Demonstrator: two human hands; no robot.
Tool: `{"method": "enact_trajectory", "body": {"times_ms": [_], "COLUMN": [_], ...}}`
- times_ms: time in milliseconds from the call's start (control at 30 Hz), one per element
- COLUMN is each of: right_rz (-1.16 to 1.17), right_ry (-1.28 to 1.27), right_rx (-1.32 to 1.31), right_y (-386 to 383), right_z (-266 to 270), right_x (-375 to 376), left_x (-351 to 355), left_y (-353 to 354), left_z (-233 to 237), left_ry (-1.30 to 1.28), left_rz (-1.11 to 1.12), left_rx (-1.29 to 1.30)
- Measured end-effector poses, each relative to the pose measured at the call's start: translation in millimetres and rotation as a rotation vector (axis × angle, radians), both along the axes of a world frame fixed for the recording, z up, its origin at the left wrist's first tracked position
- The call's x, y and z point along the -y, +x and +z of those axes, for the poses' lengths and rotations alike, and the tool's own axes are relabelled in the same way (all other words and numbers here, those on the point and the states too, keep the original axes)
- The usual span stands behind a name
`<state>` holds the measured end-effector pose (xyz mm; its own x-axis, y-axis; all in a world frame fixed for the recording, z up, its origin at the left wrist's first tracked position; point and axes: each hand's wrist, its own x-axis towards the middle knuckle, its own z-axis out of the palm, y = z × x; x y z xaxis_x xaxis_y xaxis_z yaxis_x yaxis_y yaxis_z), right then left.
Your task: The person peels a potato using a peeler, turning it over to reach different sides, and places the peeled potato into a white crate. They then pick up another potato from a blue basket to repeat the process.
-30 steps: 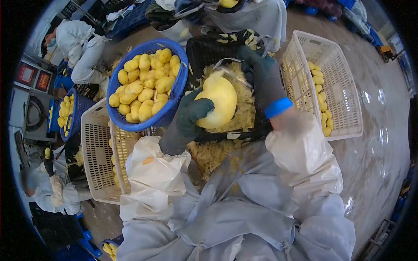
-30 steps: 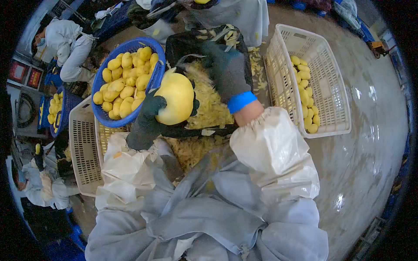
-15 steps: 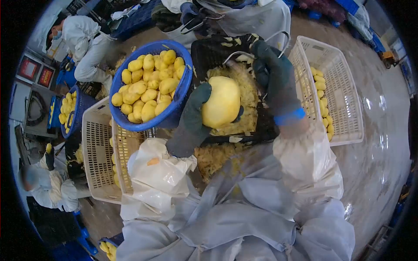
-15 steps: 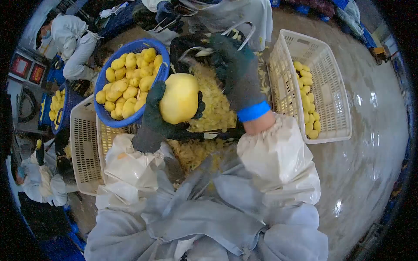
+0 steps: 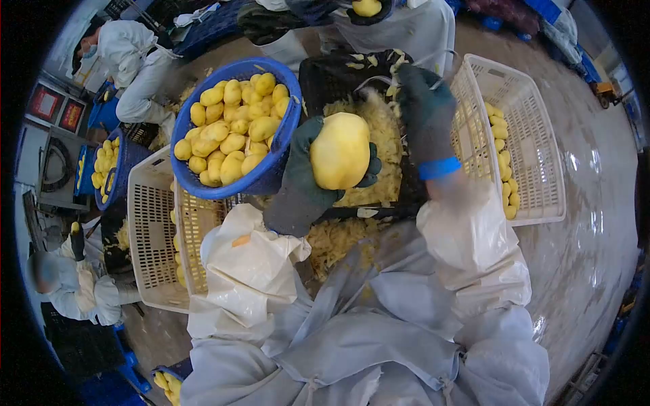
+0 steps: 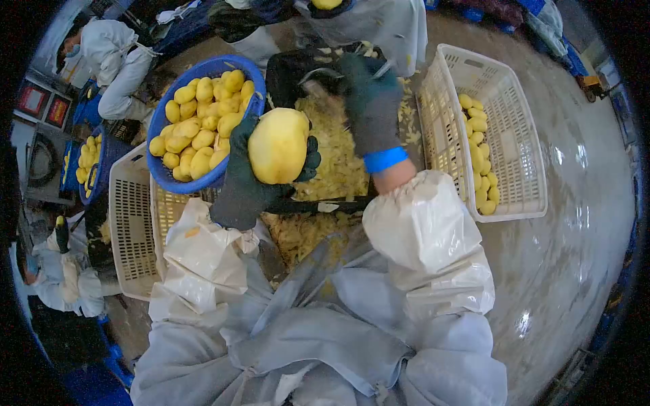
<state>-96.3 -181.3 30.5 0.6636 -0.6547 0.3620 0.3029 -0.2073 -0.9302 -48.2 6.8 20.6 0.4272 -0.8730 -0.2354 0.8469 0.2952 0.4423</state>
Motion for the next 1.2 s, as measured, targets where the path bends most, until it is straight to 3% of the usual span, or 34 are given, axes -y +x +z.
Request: {"method": "enact_trajectory", "body": {"times_ms": [33,67,133,200,233,300,333,367,433,567,633,767,833,867,900,967,1000,1100,1133,1167,1200], "right_rz": [-0.126,0.138,0.112,0.115,0.111,0.076,-0.074,-0.074,-0.095,0.091,0.124,-0.108,0.001,0.035,0.031,0.188,0.223,0.193,0.158,0.149,-0.002], "right_ry": [-0.054,0.427,0.335,0.251,0.259,0.220,0.187,0.183,0.450,0.421,0.382,0.328,0.049,0.450,0.454,0.329,0.400,0.265,0.415,0.417,0.299], "right_rx": [0.119,-0.062,-0.116,-0.125,-0.126,-0.153,0.039,0.044,0.110,-0.205,-0.144,0.076,-0.039,0.007,0.000,-0.140,-0.182,-0.133,-0.131,-0.128,-0.099], "right_y": [-0.2,-9.2,-17.0,-19.9,-20.0,-12.9,1.7,3.5,0.0,-24.3,-19.7,2.0,-15.3,-10.6,-14.8,-25.3,-21.1,-7.9,-1.2,2.9,6.9], "right_z": [7.7,17.1,32.2,35.1,32.0,27.1,13.2,7.1,0.7,48.6,37.4,20.3,31.0,36.8,37.9,37.8,35.4,14.9,12.2,4.1,-7.1], "right_x": [6.1,15.2,-18.4,-61.7,-58.0,-36.3,-19.3,-0.9,25.3,-42.5,-46.0,-6.8,-12.7,-28.0,-39.9,-56.3,-51.6,-37.9,-38.4,-27.4,-9.8], "left_x": [0.1,1.2,9.3,20.9,16.2,2.5,4.3,4.5,2.4,-1.2,-3.1,-4.3,-1.7,-1.9,-2.1,-1.5,-0.7,12.2,17.2,14.0,5.4], "left_y": [-0.5,0.6,-3.3,-8.0,-3.9,5.7,-0.9,-3.6,-3.7,3.4,2.1,3.7,6.0,5.2,1.5,-9.5,-13.1,-23.6,-25.1,-17.8,-3.4], "left_z": [1.0,1.7,-11.3,-38.9,-37.7,-20.1,-0.3,6.0,13.4,-1.8,-1.5,3.7,4.3,3.6,3.3,5.4,6.7,-5.9,-9.8,-11.1,-10.8], "left_ry": [-0.003,-0.054,-0.113,0.365,0.372,-0.090,0.057,0.053,0.002,-0.029,-0.017,-0.029,-0.049,0.034,0.039,0.196,0.273,0.400,0.460,0.455,0.176], "left_rz": [0.001,0.004,0.020,0.526,0.520,0.159,0.051,0.051,0.033,0.094,0.100,0.064,0.079,0.136,0.133,0.301,0.389,0.558,0.636,0.628,0.268], "left_rx": [0.004,-0.001,-0.020,0.487,0.488,0.305,0.122,0.127,0.001,0.056,0.031,0.007,0.222,0.484,0.476,0.739,0.876,1.120,1.238,1.241,0.585]}}
